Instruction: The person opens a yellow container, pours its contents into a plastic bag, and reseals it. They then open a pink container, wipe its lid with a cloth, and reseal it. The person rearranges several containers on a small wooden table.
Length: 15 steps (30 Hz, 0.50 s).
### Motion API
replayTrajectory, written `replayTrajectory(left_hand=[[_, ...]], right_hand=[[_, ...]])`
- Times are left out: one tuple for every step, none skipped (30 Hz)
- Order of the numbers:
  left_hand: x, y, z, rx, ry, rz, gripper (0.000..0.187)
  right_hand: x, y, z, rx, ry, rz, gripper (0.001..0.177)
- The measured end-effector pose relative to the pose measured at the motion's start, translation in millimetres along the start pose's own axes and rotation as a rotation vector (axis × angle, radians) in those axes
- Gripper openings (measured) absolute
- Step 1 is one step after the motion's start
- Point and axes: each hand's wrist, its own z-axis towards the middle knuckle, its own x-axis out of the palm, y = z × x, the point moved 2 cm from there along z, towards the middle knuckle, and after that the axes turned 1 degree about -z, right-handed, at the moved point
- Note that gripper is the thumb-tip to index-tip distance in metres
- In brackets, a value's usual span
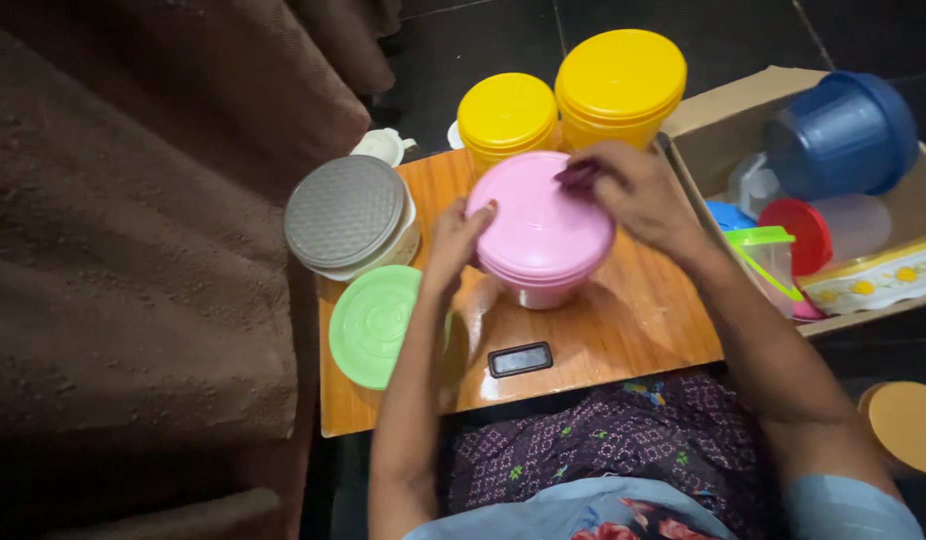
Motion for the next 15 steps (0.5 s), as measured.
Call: replayTrajectory(left_hand=[[-15.9, -7.5, -1.3, 0.004, -0.03, -0.009, 0.047], [-32.0, -15.9, -3.0, 0.02, -0.03, -0.032, 0.045], [-48.4, -25.1, -4.9, 0.036, -0.03, -0.056, 0.044], [-64.6, -35.9, -6.5, 0.083, -0.081, -0.066, 0.042], [-78.4, -45.8, -8.8, 0.131, -0.132, -0.076, 0.04], [-89.3, -53.6, -12.5, 0.178, -0.145, -0.117, 0.039], [-100.5, -61.7, -16.5, 0.225, -0.158, -0.156, 0.038], [-108.6, -69.2, -19.1, 0.273, -0.169, -0.195, 0.037], [-114.2, -74.3, -20.1, 0.276, -0.246, -0.198, 0.035], [-119.0, -79.0, -19.6, 0.282, -0.322, -0.201, 0.032], [-122.6, -82.4, -19.0, 0.288, -0.398, -0.205, 0.03], [-124.9, -85.1, -18.4, 0.299, -0.399, -0.239, 0.028], [-126.9, -87.2, -17.3, 0.31, -0.4, -0.273, 0.027], [-128.8, -88.3, -16.2, 0.321, -0.4, -0.307, 0.026], [-130.0, -89.0, -14.8, 0.345, -0.387, -0.321, 0.025]], right_hand=[[-8.2, -0.5, 1.8, 0.018, -0.064, -0.002, 0.034], [-16.2, -1.7, 5.4, 0.036, -0.127, -0.005, 0.032], [-19.7, -4.0, 10.0, 0.054, -0.19, -0.008, 0.03], [-18.7, -6.7, 14.3, 0.093, -0.202, -0.149, 0.025], [-16.4, -9.8, 19.0, 0.131, -0.213, -0.29, 0.024], [-11.9, -13.7, 23.7, 0.168, -0.223, -0.433, 0.028], [-1.3, -19.0, 29.7, 0.192, -0.166, -0.483, 0.04], [12.5, -25.1, 37.1, 0.216, -0.111, -0.531, 0.054], [25.0, -31.5, 43.7, 0.239, -0.055, -0.579, 0.069], [36.9, -37.9, 50.5, 0.241, -0.025, -0.69, 0.078], [50.6, -45.0, 57.4, 0.242, 0.004, -0.8, 0.087], [62.7, -52.6, 62.8, 0.244, 0.035, -0.908, 0.096], [71.8, -60.3, 67.2, 0.248, 0.015, -0.908, 0.098], [80.0, -68.4, 70.6, 0.253, -0.005, -0.908, 0.1], [86.5, -76.6, 73.9, 0.258, -0.025, -0.908, 0.102]])
